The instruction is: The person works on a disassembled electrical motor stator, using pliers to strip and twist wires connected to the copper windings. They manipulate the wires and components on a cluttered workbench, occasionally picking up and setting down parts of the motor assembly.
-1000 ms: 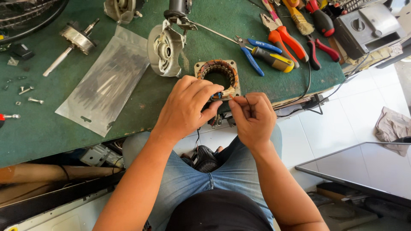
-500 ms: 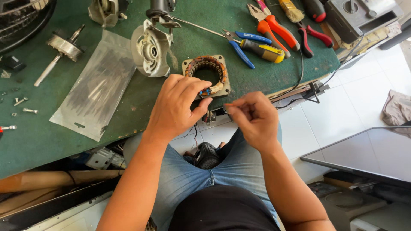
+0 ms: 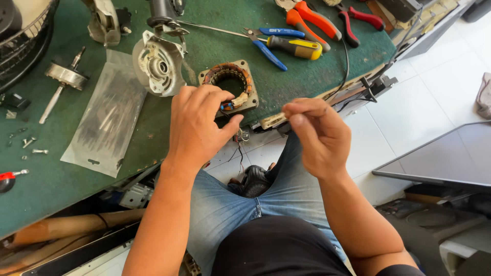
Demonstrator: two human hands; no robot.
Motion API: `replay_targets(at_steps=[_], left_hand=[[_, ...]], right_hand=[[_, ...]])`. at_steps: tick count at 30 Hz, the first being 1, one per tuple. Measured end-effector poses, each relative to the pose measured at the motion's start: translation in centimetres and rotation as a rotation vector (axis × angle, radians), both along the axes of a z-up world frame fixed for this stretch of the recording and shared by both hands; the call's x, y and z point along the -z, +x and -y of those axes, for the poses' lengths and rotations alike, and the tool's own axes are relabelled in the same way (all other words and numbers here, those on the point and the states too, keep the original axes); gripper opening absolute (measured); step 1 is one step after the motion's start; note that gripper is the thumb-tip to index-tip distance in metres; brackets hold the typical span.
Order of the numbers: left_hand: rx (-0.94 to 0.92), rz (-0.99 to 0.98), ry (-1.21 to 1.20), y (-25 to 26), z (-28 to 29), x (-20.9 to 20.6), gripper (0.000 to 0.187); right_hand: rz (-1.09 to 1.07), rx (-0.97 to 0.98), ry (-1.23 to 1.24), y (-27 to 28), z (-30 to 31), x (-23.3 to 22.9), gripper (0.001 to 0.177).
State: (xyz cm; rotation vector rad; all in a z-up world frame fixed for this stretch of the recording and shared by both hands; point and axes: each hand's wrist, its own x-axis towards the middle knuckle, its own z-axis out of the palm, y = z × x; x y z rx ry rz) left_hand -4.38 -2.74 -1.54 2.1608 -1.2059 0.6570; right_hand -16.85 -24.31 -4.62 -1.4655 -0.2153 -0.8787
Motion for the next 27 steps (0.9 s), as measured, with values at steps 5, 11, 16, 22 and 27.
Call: replay_targets(at_steps=[5, 11, 16, 22, 27], left_hand=[[0.066, 0.008, 0.007, 0.2, -0.1, -0.8, 0.034], [0.089, -0.060, -0.053, -0.5, 0.6, -1.5, 0.035], [0.031, -0.077, -0.100, 0.1, 1.2, -0.5, 0.006], [-0.043, -0.306, -0.076, -0.3, 1.4, -1.8, 0.011], [-0.092, -0.362, -0.021, -0.4, 1.5, -2.5, 0.008]], right_hand=[[0.052, 0.118, -0.254, -0.5, -0.3, -0.5, 0.015], [0.101, 0.104, -0.303, -1.3, -0.3, 0.0, 0.012], [0.147, 0.070, -0.330, -1.6, -0.2, 0.3, 0.013], [0.126, 0.092, -0.383, -1.9, -0.4, 0.9, 0.014], [0.112, 0.082, -0.371, -2.3, -0.4, 1.6, 0.013]])
